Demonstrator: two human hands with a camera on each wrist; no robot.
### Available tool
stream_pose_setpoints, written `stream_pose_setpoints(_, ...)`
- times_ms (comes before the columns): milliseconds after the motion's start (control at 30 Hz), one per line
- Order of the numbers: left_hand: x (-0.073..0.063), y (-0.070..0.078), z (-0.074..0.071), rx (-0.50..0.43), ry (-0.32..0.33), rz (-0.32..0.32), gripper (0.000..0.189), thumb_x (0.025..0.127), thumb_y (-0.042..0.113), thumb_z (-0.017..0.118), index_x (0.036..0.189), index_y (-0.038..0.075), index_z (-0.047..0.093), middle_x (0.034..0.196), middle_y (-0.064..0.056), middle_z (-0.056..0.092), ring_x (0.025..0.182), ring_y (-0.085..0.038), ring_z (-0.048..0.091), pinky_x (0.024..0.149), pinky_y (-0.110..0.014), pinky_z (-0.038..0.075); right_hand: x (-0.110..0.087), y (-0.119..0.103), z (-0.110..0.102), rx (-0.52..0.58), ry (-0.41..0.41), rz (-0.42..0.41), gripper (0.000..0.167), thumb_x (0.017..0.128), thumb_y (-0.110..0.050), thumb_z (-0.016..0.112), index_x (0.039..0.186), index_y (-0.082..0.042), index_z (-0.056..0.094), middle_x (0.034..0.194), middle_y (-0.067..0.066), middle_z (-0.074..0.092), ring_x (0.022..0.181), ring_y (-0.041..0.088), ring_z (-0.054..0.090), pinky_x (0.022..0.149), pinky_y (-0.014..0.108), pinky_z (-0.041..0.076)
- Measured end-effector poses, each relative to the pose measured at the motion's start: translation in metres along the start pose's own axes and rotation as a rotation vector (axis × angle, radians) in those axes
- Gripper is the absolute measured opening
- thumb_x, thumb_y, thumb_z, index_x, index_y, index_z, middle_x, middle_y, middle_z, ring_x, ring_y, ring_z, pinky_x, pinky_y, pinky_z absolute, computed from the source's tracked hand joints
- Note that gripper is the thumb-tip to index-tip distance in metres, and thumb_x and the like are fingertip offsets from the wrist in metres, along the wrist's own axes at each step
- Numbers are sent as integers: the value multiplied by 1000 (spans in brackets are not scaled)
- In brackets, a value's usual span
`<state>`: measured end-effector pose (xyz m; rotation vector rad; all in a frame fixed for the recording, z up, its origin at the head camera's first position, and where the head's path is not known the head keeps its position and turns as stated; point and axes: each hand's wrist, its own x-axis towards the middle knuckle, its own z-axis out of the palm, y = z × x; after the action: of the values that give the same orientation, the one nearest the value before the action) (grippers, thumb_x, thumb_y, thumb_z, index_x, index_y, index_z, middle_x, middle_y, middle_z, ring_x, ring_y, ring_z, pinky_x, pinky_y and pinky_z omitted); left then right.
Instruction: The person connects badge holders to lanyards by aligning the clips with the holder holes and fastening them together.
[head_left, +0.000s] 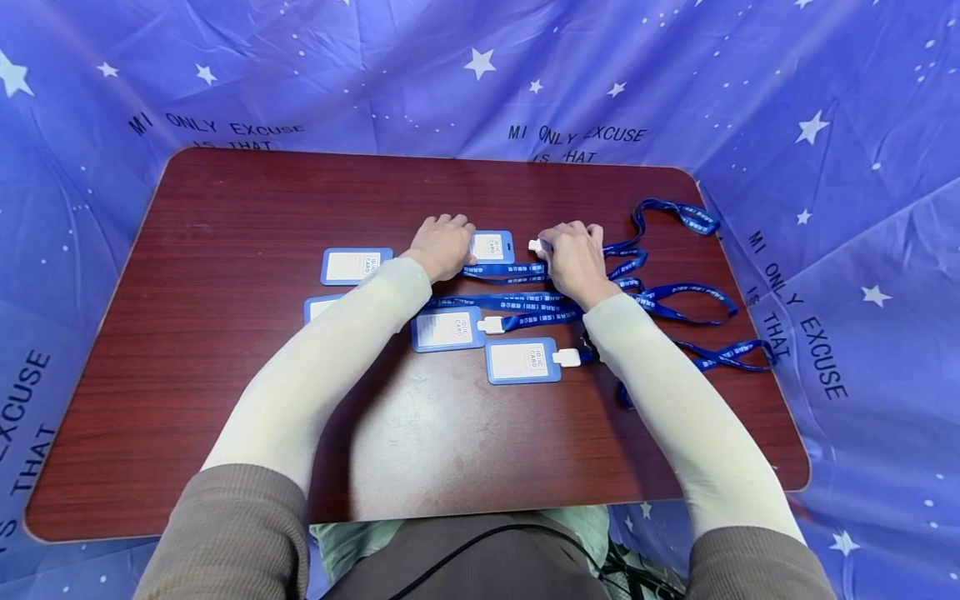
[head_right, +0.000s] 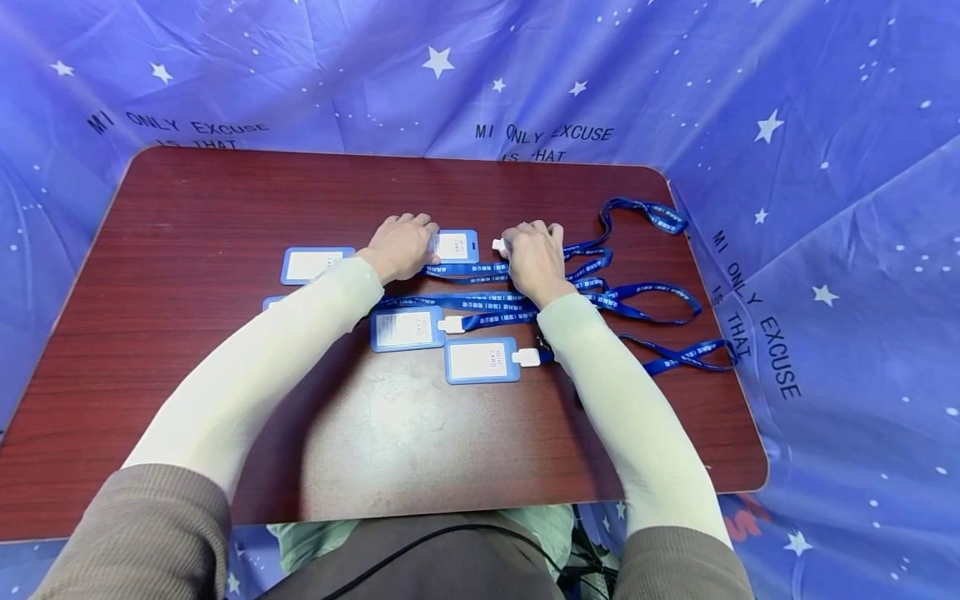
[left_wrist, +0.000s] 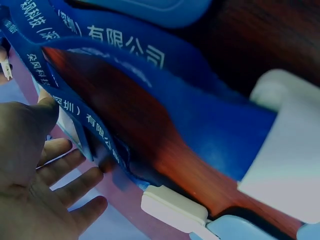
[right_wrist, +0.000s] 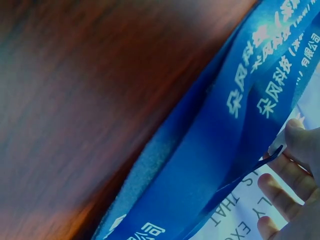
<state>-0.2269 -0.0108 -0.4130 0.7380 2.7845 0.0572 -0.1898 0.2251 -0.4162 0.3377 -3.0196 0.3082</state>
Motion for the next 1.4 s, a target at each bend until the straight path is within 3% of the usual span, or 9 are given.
stream_pose_setpoints(567, -1, 4, 1, -29, 22, 23, 53, 102, 35, 63, 146, 5, 53, 151, -11, 48, 137, -32, 43, 116, -46, 38, 10, -3, 6, -22, -46, -17, 24, 103, -16, 61, 121, -8, 74, 123, 11, 71, 111, 31, 54, 99, 51, 29)
stream_pose_setpoints(667, -1, 5, 2, -26, 28, 24, 53, 103, 35, 62, 145, 5, 53, 151, -10, 48, 137, -32, 43, 116, -45, 38, 11, -5, 6, -23, -56, -23, 21, 101, -12, 61, 116, -8, 75, 122, 10, 72, 108, 31, 54, 97, 50, 29)
stream_pose_setpoints(900, 0, 4, 5, -13, 48, 33, 52, 103, 35, 62, 145, 5, 54, 148, -10, 50, 132, -30, 46, 114, -43, 40, 13, -8, 9, -42, -44, -50, 10, 95, -7, 65, 87, -11, 70, 114, 8, 72, 100, 31, 53, 95, 51, 30)
stream_pose_setpoints(1400, 1, 4, 7, -5, 65, 34, 49, 102, 33, 63, 142, 5, 55, 147, -10, 50, 131, -31, 47, 114, -44, 41, 17, -10, 14, -73, -89, -41, 14, 96, -10, 66, 104, -11, 77, 120, 8, 72, 110, 32, 54, 96, 51, 30)
